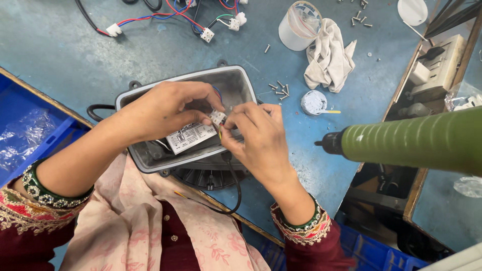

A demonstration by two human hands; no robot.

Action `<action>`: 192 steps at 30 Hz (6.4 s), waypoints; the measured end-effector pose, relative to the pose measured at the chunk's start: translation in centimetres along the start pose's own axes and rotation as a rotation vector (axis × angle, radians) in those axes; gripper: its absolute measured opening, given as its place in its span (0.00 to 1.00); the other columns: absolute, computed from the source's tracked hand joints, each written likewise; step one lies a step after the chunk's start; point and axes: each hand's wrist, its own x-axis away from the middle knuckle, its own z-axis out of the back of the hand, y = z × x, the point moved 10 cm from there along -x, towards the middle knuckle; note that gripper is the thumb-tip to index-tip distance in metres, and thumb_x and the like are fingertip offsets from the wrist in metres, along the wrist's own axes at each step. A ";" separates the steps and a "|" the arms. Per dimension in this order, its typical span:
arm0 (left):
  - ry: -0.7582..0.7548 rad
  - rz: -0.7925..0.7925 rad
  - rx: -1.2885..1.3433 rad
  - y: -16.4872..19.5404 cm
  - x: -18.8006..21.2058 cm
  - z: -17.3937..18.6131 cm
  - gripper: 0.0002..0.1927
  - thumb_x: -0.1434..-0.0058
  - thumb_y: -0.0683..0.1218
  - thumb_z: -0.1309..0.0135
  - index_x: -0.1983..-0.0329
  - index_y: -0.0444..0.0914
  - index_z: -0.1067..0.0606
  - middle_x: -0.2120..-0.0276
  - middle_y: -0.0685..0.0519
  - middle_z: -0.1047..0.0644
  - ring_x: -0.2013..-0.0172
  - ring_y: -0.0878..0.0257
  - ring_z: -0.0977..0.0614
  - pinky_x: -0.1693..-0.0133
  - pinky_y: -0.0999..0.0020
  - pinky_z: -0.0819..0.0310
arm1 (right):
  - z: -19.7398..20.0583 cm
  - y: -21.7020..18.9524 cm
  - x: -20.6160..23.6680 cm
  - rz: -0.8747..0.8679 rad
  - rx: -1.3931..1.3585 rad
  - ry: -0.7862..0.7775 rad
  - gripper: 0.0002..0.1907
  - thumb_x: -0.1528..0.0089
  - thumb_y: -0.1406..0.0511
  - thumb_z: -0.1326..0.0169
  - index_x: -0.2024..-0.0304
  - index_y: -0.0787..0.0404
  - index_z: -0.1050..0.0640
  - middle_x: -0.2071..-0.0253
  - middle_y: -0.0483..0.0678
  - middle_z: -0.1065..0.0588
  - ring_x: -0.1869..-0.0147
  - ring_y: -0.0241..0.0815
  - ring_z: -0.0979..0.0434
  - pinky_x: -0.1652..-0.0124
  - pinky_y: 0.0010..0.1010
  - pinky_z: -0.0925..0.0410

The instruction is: The person assembles LED light fixtures at a workbench. They use a green pneumatic screwdriver to fasten screws into the black housing, then open the housing to insert a driver and connect wires. The person secures the driver and wires inside the housing with the screwdriver and continues assembling components.

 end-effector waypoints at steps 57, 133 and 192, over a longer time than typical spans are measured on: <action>0.328 -0.202 -0.531 2.3 4.6 -0.7 0.10 0.47 0.47 0.40 0.63 0.40 0.21 0.61 0.51 0.25 0.56 0.55 0.24 0.54 0.58 0.33 | 4.9 0.2 -1.4 -0.062 -1.367 0.461 0.53 0.44 0.25 0.65 0.55 0.69 0.35 0.75 0.57 0.33 0.79 0.49 0.34 0.74 0.42 0.35; 0.121 -0.042 -0.459 3.9 2.0 -0.9 0.13 0.47 0.43 0.40 0.58 0.38 0.22 0.61 0.50 0.23 0.64 0.49 0.19 0.62 0.58 0.25 | -2.2 1.7 -1.0 0.178 -0.048 -0.284 0.06 0.45 0.62 0.39 0.72 0.54 0.23 0.69 0.43 0.29 0.65 0.43 0.23 0.65 0.39 0.37; 0.133 -0.153 -0.333 3.3 2.1 0.2 0.13 0.46 0.43 0.38 0.57 0.39 0.22 0.59 0.50 0.23 0.62 0.48 0.19 0.61 0.56 0.27 | -2.2 0.7 -1.4 0.059 0.074 -0.289 0.04 0.50 0.65 0.37 0.75 0.52 0.21 0.71 0.41 0.27 0.72 0.45 0.30 0.66 0.36 0.42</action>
